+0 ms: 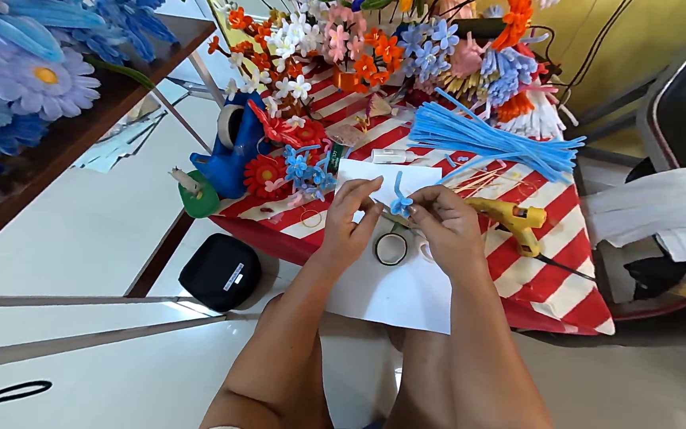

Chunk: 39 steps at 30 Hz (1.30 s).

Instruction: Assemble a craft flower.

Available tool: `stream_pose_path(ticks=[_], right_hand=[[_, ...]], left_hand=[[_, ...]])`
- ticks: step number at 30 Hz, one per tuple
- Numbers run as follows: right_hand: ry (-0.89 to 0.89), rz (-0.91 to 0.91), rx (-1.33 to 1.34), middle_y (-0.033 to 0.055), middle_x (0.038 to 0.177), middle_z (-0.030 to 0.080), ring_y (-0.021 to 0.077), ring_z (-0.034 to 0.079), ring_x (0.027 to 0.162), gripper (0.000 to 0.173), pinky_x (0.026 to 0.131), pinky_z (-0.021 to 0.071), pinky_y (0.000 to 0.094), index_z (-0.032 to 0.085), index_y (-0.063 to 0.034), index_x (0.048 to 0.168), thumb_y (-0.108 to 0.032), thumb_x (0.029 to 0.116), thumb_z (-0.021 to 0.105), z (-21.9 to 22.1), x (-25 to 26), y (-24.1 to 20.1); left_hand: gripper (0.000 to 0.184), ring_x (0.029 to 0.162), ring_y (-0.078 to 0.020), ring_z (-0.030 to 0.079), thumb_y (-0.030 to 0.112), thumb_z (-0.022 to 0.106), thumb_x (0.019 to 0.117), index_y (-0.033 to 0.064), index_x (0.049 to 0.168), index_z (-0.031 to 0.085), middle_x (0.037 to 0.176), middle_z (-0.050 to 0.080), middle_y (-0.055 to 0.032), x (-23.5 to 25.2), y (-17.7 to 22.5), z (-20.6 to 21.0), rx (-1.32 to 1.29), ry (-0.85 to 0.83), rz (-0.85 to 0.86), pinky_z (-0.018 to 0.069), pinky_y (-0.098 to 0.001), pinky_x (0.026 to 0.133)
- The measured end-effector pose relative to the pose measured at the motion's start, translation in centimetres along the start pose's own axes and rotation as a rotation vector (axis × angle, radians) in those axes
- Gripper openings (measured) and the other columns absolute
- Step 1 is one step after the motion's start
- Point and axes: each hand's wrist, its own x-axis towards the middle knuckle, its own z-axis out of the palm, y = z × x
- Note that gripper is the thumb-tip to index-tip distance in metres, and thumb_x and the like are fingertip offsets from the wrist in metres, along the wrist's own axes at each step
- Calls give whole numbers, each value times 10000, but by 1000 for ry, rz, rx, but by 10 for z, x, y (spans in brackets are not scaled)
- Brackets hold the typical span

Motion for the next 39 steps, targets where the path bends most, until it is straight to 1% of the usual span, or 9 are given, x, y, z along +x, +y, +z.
stream_pose_path(ticks=[3,10,13,16,20,30,32,36,39], right_hand=[[0,4,-5,-28,888,673,7,641,785,118,734,558,175,662,-46,1010,-13,923,588,0,1,-1],[8,-6,-3,-28,898,673,10,642,802,120,755,556,178,664,-43,1015,-14,915,604,-1,0,1],[16,-12,-20,-28,902,673,3,642,804,127,756,556,172,662,-40,1015,-13,903,607,-2,0,0],[25,-14,-25,-24,899,674,4,642,804,124,751,554,171,667,-36,1012,-15,905,607,-2,1,0],[28,22,1,-25,889,687,10,654,795,127,743,565,177,681,-41,1006,-7,906,611,-4,0,-3],[10,105,170,-41,812,689,31,661,739,94,717,577,203,682,-71,946,1,902,638,-2,0,-5],[3,101,219,-46,816,690,36,664,740,107,723,582,211,683,-81,964,-21,946,595,0,0,-4],[21,107,245,-51,793,656,43,632,718,243,709,555,214,666,-70,1081,-104,1044,428,3,1,-1],[21,105,77,-36,859,641,9,614,751,169,707,538,188,652,-35,1068,-70,995,504,7,0,-1]], left_hand=[[312,923,-77,650,18,594,965,-15,1273,639,1086,625,-80,0,0,2,-94,-20,45,585,-269,832],[254,889,-57,648,47,593,985,-36,1215,661,1020,649,-61,2,0,8,-115,-17,38,581,-252,821],[272,903,-60,653,54,599,982,-52,1228,651,1050,655,-70,3,-1,7,-129,-61,30,581,-258,830],[346,924,-77,650,0,626,913,-63,1252,637,1075,647,-87,3,-2,9,-124,-95,9,580,-269,838],[383,990,-115,633,-20,681,867,-57,1247,657,1095,627,-129,4,-3,11,18,-93,64,561,-260,871],[97,979,-81,603,21,661,939,-30,993,723,1022,615,-95,2,-5,13,62,-39,106,535,-217,889],[97,976,-88,620,17,635,943,-28,968,717,1008,643,-90,2,-5,12,12,-26,69,545,-240,879],[84,880,-33,644,18,628,940,31,962,708,962,671,11,2,-3,11,-213,47,-124,576,-251,808],[112,895,-10,660,48,660,957,121,997,735,966,698,88,1,0,10,-360,84,-211,580,-257,847]])
